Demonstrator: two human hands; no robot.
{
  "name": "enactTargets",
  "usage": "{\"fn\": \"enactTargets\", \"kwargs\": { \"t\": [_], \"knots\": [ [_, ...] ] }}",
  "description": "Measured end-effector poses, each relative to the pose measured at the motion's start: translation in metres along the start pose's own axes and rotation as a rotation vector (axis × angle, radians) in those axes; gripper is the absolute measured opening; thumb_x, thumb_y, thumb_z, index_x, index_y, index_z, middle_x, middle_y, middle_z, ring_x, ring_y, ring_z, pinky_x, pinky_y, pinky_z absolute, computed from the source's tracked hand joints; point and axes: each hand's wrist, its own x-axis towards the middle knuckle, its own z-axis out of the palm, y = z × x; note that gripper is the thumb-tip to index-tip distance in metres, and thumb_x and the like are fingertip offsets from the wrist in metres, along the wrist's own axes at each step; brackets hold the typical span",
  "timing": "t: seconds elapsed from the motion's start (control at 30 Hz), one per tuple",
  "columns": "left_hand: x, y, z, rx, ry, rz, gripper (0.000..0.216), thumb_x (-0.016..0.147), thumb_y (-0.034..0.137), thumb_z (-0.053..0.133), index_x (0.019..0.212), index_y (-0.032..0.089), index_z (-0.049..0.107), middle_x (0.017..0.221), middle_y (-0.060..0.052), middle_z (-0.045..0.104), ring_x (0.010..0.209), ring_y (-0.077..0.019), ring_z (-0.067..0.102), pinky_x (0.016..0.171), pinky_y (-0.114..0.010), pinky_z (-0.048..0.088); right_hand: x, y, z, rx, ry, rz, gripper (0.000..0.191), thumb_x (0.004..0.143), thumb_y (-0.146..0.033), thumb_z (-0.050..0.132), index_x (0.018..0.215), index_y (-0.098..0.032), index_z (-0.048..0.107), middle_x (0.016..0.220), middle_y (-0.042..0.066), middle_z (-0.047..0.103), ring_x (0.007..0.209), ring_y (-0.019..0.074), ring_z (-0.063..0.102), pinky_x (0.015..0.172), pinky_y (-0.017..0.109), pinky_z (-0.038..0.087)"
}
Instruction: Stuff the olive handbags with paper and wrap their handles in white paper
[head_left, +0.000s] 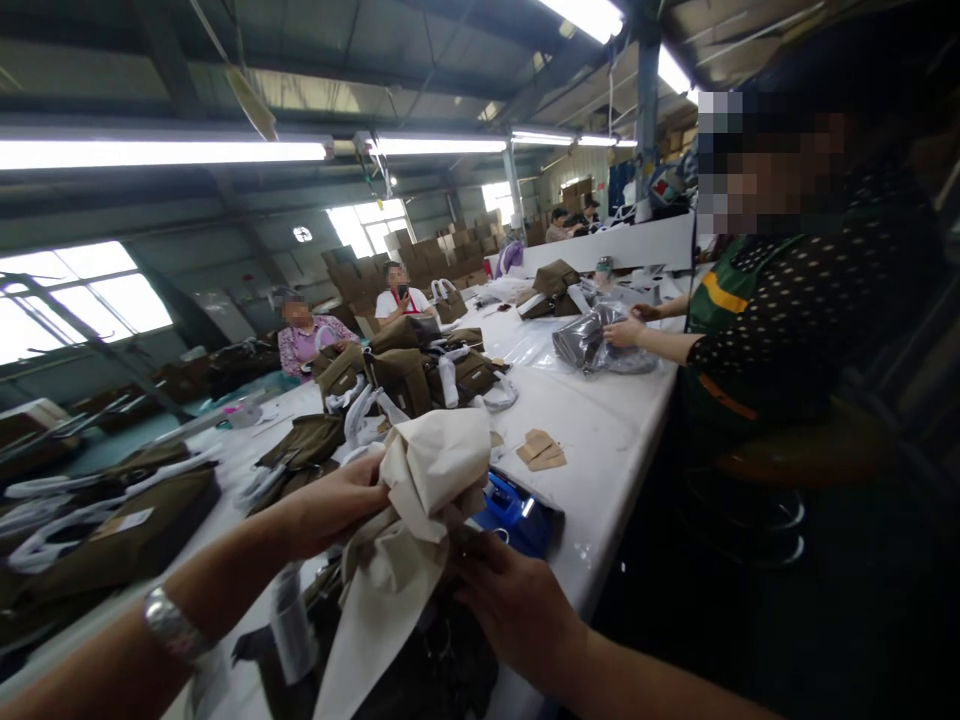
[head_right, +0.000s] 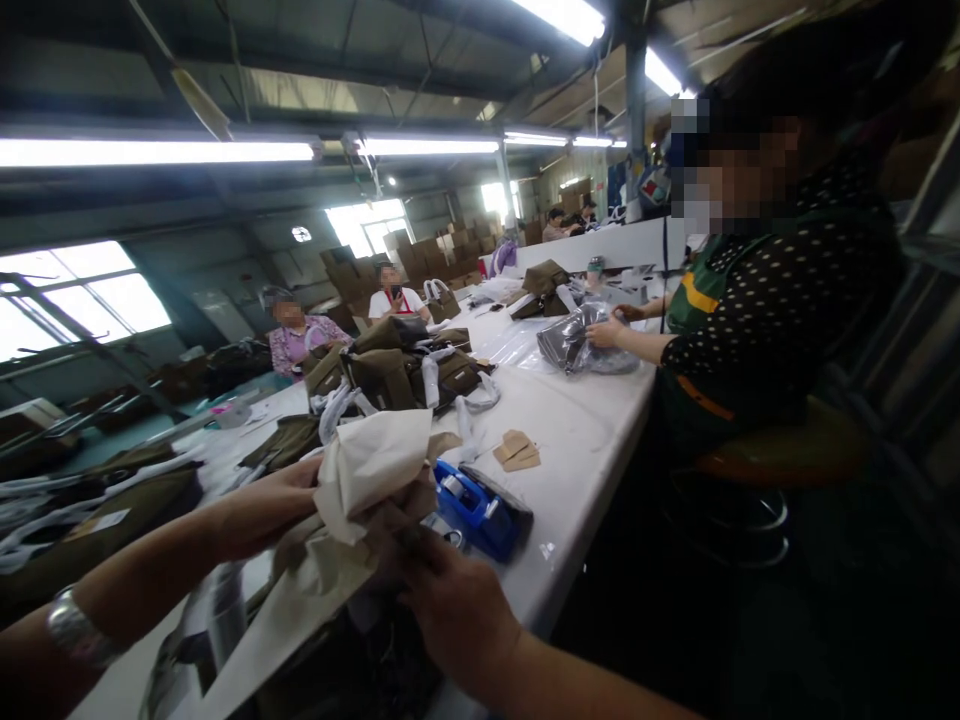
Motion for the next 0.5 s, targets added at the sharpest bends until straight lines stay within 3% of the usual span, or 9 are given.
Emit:
{"fn": "enactTargets", "kwargs": {
  "t": [0.17, 0.23, 0.37, 0.43, 0.5],
  "knots": [
    [-0.002, 0.004, 0.005, 0.008, -0.02, -0.069, 0.082, 0.074, 0.039, 0.085, 0.145, 0.021, 0.048, 0.127, -0.011, 0.071, 0.111, -0.0334, 0.069, 0.089, -0.035, 0.06, 0.0, -0.003, 0.01, 0.112, -0.09, -0.038, 0.04, 0.093, -0.017, 0.059, 0.132, -0.025, 0.062, 0.138, 0.009, 0.062, 0.119, 0.0295, 0.065, 0.097, 0.04, 0.057],
    [-0.002, 0.004, 0.006, 0.012, -0.013, -0.059, 0.083, 0.074, 0.038, 0.085, 0.146, 0.02, 0.048, 0.129, -0.011, 0.07, 0.116, -0.0322, 0.067, 0.091, -0.031, 0.059, 0.0, -0.01, 0.014, 0.158, -0.159, -0.023, 0.046, 0.091, -0.021, 0.064, 0.136, -0.027, 0.059, 0.136, 0.007, 0.064, 0.122, 0.0305, 0.063, 0.101, 0.041, 0.054],
    [-0.002, -0.003, 0.004, -0.003, -0.042, -0.023, 0.076, 0.078, 0.033, 0.082, 0.145, 0.02, 0.049, 0.131, -0.009, 0.069, 0.117, -0.0296, 0.066, 0.094, -0.031, 0.057, 0.004, -0.024, 0.019, 0.151, -0.293, 0.101, 0.067, 0.081, -0.039, 0.078, 0.142, -0.023, 0.054, 0.135, 0.012, 0.064, 0.118, 0.0366, 0.064, 0.101, 0.045, 0.052],
    [-0.003, -0.01, 0.001, -0.015, -0.059, -0.016, 0.07, 0.077, 0.03, 0.081, 0.141, 0.02, 0.053, 0.128, -0.009, 0.07, 0.111, -0.0279, 0.069, 0.091, -0.03, 0.058, 0.004, -0.024, 0.022, 0.142, -0.287, 0.065, 0.071, 0.078, -0.043, 0.08, 0.141, -0.022, 0.055, 0.133, 0.014, 0.064, 0.116, 0.0352, 0.065, 0.099, 0.041, 0.052],
    [-0.007, -0.015, -0.003, -0.008, -0.038, -0.002, 0.071, 0.073, 0.024, 0.08, 0.139, 0.021, 0.055, 0.125, -0.007, 0.071, 0.106, -0.0268, 0.071, 0.087, -0.029, 0.059, 0.0, -0.019, 0.027, 0.133, -0.262, -0.025, 0.058, 0.079, -0.045, 0.078, 0.13, -0.022, 0.063, 0.125, 0.011, 0.069, 0.111, 0.0315, 0.066, 0.095, 0.035, 0.053]
  ]
}}
